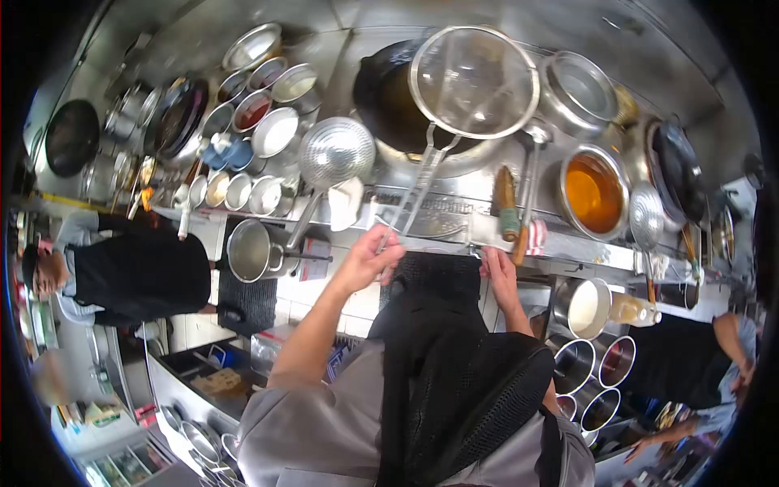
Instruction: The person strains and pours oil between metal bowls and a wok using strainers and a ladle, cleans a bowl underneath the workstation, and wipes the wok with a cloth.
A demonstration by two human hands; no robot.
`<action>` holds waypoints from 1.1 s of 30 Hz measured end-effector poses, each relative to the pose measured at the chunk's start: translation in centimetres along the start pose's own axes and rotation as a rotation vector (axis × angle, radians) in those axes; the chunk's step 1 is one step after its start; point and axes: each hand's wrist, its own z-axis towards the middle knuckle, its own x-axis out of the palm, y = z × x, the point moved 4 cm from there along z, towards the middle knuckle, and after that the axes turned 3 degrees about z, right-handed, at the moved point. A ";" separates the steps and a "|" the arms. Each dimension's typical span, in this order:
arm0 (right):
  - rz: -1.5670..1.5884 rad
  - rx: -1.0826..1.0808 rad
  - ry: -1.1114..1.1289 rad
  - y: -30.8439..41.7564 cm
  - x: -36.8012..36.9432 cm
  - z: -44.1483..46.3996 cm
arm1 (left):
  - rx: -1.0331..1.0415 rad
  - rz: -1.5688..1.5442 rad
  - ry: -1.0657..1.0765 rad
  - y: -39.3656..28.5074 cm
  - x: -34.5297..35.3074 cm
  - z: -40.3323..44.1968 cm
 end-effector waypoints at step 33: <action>-0.374 0.079 -0.256 1.5 -2.7 -0.3 | -0.274 1.039 -0.431 10.1 -28.2 -13.7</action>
